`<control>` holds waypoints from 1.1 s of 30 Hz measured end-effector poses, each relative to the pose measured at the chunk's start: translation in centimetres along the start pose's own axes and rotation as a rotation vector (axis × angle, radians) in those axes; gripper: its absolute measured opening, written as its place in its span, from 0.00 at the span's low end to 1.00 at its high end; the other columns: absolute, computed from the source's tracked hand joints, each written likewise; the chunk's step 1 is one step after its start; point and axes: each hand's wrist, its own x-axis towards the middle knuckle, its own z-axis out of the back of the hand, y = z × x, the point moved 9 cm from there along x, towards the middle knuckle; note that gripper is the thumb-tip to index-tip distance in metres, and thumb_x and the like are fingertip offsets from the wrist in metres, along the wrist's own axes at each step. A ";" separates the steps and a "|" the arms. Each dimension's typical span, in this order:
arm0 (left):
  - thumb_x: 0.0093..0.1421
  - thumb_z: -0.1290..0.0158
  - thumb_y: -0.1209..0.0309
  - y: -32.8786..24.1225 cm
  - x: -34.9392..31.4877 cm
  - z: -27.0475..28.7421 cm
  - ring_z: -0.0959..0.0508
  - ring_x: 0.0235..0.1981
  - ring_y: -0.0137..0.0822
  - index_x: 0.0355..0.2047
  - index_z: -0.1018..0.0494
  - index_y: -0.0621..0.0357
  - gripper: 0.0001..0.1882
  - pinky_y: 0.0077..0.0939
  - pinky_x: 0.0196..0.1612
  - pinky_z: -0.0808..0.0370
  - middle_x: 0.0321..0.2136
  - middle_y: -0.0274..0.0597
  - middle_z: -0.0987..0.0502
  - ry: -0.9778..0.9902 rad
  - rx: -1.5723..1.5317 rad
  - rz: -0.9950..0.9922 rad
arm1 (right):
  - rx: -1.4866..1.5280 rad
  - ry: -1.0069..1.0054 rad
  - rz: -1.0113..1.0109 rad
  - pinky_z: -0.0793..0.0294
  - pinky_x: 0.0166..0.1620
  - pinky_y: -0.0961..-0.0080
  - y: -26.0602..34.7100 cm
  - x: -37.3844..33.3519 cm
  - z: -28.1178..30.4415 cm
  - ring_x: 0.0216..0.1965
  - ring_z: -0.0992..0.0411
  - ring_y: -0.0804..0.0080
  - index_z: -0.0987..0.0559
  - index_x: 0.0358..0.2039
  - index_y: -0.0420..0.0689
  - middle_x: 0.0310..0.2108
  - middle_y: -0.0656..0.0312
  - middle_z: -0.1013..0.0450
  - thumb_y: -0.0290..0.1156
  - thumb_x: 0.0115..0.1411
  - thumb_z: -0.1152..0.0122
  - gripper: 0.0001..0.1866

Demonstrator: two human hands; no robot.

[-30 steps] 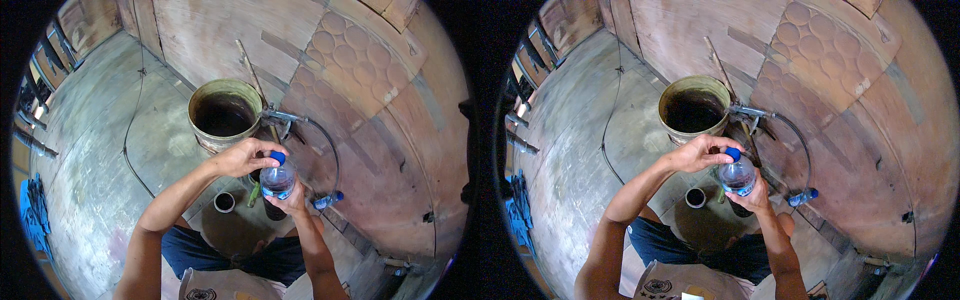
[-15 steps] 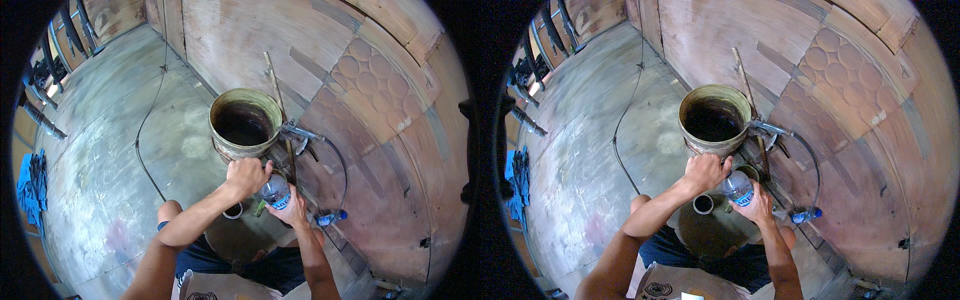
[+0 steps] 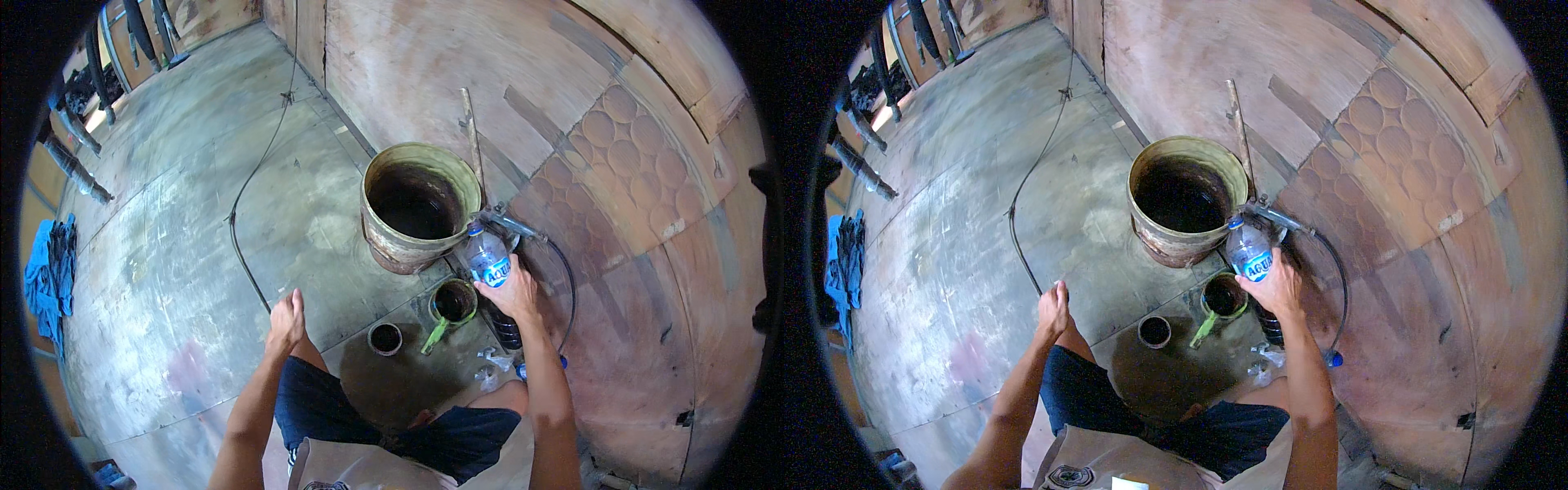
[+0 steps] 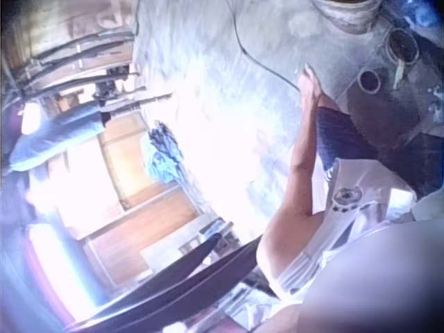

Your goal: The person pours dark liquid from a bucket into a spray gun container, then sprays a pair of light blue jeans hanging on a rack. The person refills the spray gun, adds water from a bottle into the bucket, and stirs the mixture with a stick.

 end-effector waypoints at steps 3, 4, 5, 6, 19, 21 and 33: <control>0.75 0.66 0.51 3.3 -1.2 -0.7 0.23 0.39 0.72 0.30 0.24 0.70 0.33 0.59 0.45 0.28 0.31 0.73 0.23 0.052 0.067 0.004 | -0.050 0.084 -0.014 0.23 0.51 0.45 -0.3 1.9 -0.1 0.46 0.22 0.37 0.33 0.60 0.38 0.43 0.38 0.21 0.59 0.46 0.24 0.50; 0.75 0.66 0.52 3.8 -1.4 -1.0 0.23 0.39 0.72 0.30 0.25 0.70 0.33 0.59 0.44 0.28 0.31 0.74 0.23 0.079 0.092 0.019 | -0.059 0.094 -0.015 0.23 0.51 0.45 -0.2 2.4 -0.1 0.46 0.22 0.37 0.33 0.60 0.38 0.43 0.37 0.21 0.59 0.46 0.23 0.50; 0.75 0.67 0.51 3.9 -1.6 -1.2 0.23 0.39 0.72 0.32 0.24 0.70 0.33 0.60 0.45 0.28 0.31 0.74 0.23 0.095 0.103 0.024 | -0.072 0.096 -0.010 0.23 0.51 0.45 -0.2 2.8 0.0 0.46 0.22 0.37 0.33 0.59 0.37 0.43 0.37 0.21 0.59 0.46 0.23 0.51; 0.75 0.67 0.51 3.7 -1.7 -1.3 0.23 0.40 0.72 0.32 0.23 0.70 0.33 0.60 0.46 0.27 0.31 0.74 0.23 0.097 0.122 0.010 | -0.092 0.093 -0.002 0.23 0.51 0.45 -0.1 3.1 0.2 0.46 0.22 0.37 0.33 0.59 0.37 0.43 0.37 0.21 0.59 0.46 0.23 0.51; 0.74 0.67 0.54 4.0 0.4 -3.3 0.21 0.39 0.70 0.31 0.21 0.69 0.32 0.60 0.49 0.26 0.31 0.72 0.21 0.113 0.232 -0.073 | -0.220 0.115 0.045 0.22 0.50 0.46 1.5 5.1 0.8 0.46 0.21 0.38 0.30 0.53 0.37 0.42 0.36 0.20 0.57 0.45 0.22 0.45; 0.74 0.66 0.54 3.8 0.3 -3.2 0.21 0.38 0.70 0.31 0.21 0.68 0.32 0.60 0.48 0.26 0.31 0.71 0.21 0.117 0.218 -0.050 | -0.236 0.125 0.044 0.21 0.50 0.47 1.7 5.2 0.7 0.46 0.20 0.39 0.30 0.52 0.36 0.43 0.37 0.20 0.56 0.45 0.22 0.45; 0.73 0.61 0.51 2.3 0.2 -2.3 0.19 0.36 0.67 0.32 0.20 0.64 0.30 0.59 0.45 0.24 0.28 0.68 0.21 0.091 0.199 -0.048 | -0.293 0.141 0.062 0.21 0.51 0.49 2.4 5.6 1.1 0.47 0.20 0.41 0.29 0.54 0.35 0.44 0.37 0.20 0.57 0.44 0.22 0.47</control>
